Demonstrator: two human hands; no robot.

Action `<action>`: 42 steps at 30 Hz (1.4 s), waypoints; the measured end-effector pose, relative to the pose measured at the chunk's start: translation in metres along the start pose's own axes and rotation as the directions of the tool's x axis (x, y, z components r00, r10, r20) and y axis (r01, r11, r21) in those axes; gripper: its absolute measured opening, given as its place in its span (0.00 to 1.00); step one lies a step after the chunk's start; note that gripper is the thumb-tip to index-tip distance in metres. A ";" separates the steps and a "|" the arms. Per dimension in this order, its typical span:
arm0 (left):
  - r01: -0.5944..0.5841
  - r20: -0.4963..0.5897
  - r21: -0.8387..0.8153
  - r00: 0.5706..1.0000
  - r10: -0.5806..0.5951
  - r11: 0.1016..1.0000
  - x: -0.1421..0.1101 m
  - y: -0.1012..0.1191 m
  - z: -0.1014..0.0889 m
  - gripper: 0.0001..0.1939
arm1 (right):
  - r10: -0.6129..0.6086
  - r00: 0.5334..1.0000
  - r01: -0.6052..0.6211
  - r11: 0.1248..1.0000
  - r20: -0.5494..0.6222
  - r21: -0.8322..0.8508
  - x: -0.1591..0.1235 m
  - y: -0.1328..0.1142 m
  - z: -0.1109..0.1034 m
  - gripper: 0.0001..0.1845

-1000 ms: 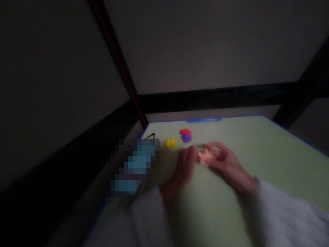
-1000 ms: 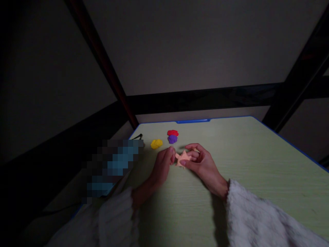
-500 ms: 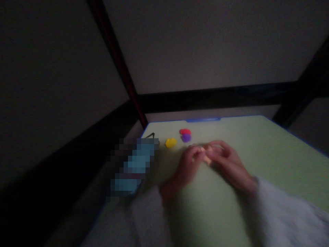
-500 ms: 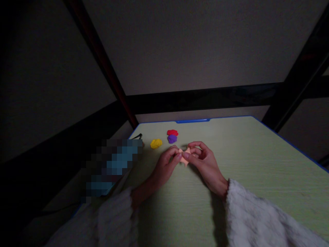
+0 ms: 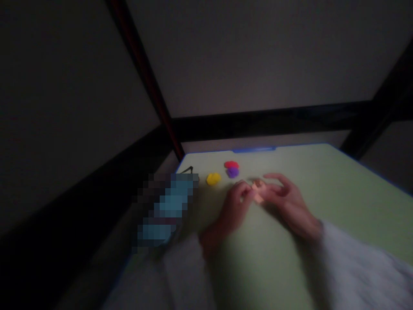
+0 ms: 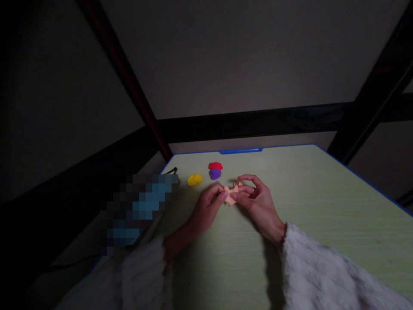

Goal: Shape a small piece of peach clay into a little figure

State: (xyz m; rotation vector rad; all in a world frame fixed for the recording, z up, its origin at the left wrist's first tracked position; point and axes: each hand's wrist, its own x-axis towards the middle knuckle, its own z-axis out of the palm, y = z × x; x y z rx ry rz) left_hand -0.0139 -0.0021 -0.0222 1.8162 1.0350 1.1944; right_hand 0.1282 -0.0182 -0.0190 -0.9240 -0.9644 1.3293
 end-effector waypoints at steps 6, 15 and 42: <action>0.021 -0.011 -0.009 1.000 -0.021 1.000 0.001 -0.002 -0.001 0.10 | 0.024 0.999 -0.026 0.999 0.041 0.043 -0.001 -0.003 0.001 0.30; 0.042 -0.005 -0.030 0.999 -0.042 0.999 0.001 -0.003 -0.002 0.11 | 0.073 0.997 -0.072 0.996 -0.004 0.043 -0.002 -0.005 0.003 0.29; 0.056 0.005 -0.085 0.998 -0.056 0.995 0.002 -0.002 -0.002 0.08 | 0.099 0.995 -0.100 0.987 0.016 0.128 -0.002 -0.005 0.003 0.26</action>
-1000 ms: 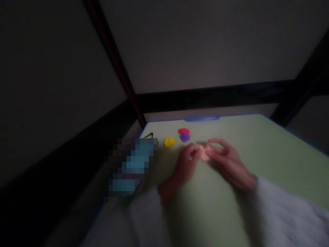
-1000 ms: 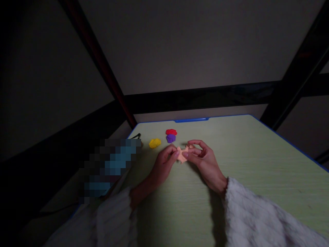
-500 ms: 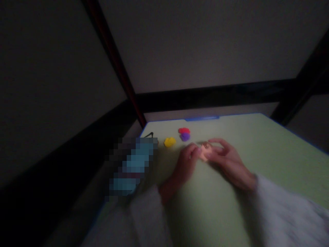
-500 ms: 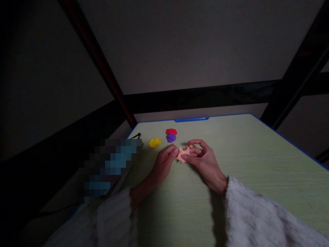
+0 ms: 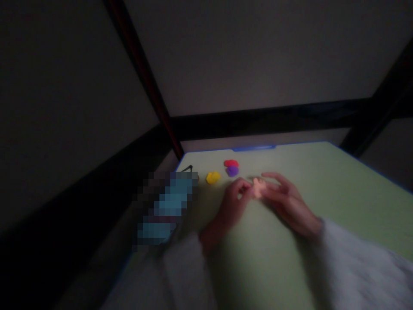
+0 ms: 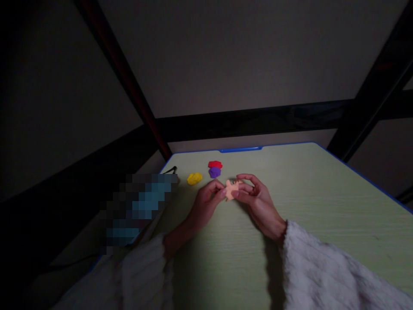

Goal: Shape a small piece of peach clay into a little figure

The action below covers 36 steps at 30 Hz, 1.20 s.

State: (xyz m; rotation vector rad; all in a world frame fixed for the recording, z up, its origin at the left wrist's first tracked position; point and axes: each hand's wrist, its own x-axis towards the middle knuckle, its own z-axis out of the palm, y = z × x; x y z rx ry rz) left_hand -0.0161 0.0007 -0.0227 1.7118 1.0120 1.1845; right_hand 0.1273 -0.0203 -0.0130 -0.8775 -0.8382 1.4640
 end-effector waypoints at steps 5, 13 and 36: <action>-0.011 0.038 -0.005 0.999 0.012 1.000 -0.001 0.001 0.002 0.08 | -0.037 0.999 0.035 0.998 -0.033 -0.055 0.000 0.002 0.001 0.24; 0.029 -0.028 0.020 0.999 -0.029 0.999 0.002 -0.006 0.001 0.09 | 0.021 0.999 -0.021 1.000 -0.032 0.002 0.000 0.000 0.001 0.27; -0.385 0.191 0.648 0.917 0.350 0.657 -0.002 0.000 -0.016 0.08 | 0.029 1.000 -0.030 0.999 0.011 0.015 -0.004 -0.001 0.003 0.22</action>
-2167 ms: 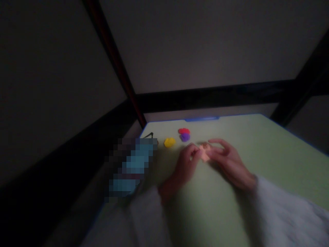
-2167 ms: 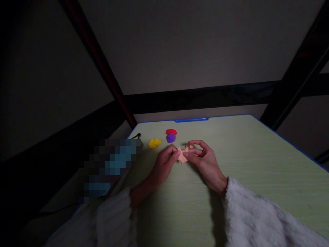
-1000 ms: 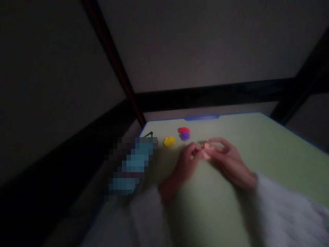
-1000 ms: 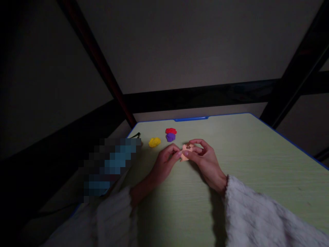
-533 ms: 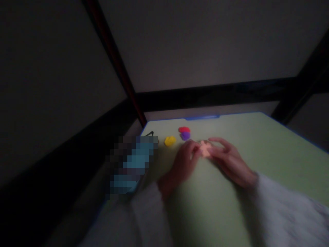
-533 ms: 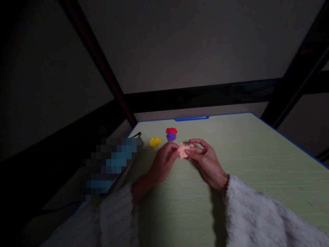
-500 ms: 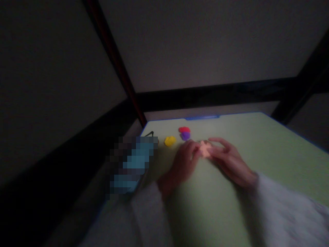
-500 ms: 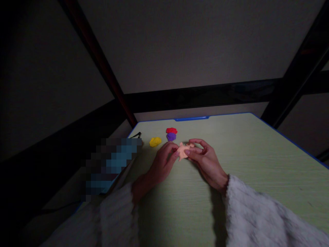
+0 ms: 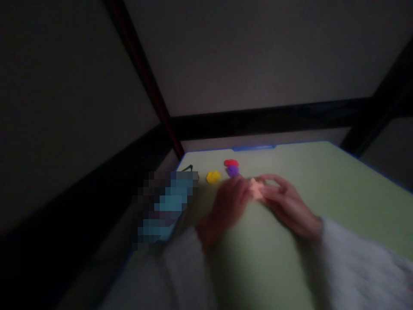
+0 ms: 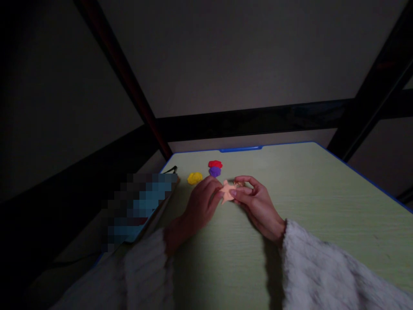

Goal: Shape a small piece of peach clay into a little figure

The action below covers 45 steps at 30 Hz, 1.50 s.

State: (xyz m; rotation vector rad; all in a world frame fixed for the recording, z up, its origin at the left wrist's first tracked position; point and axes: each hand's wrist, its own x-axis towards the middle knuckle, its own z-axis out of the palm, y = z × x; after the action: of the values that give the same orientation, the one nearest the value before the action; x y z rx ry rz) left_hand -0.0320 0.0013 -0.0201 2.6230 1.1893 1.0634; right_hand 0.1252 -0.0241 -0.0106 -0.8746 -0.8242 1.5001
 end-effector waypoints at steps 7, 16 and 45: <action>0.100 0.058 -0.315 0.995 -0.086 0.944 -0.002 -0.003 0.006 0.08 | 0.029 0.999 -0.028 0.999 -0.022 0.021 0.003 0.001 -0.004 0.20; -0.187 0.168 0.166 0.973 0.159 0.968 0.001 -0.008 -0.003 0.09 | 0.030 1.000 -0.030 0.999 -0.005 -0.009 0.001 -0.001 -0.004 0.20; 0.420 0.314 -0.681 0.908 -0.279 0.600 0.004 -0.006 0.017 0.12 | -0.050 0.997 0.041 0.986 -0.056 -0.161 0.000 0.003 -0.003 0.25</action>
State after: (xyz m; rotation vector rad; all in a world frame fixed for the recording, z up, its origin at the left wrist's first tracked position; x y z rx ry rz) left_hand -0.0238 0.0118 -0.0325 1.7107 0.9036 0.9325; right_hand 0.1264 -0.0243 -0.0147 -1.0072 -0.9236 1.3756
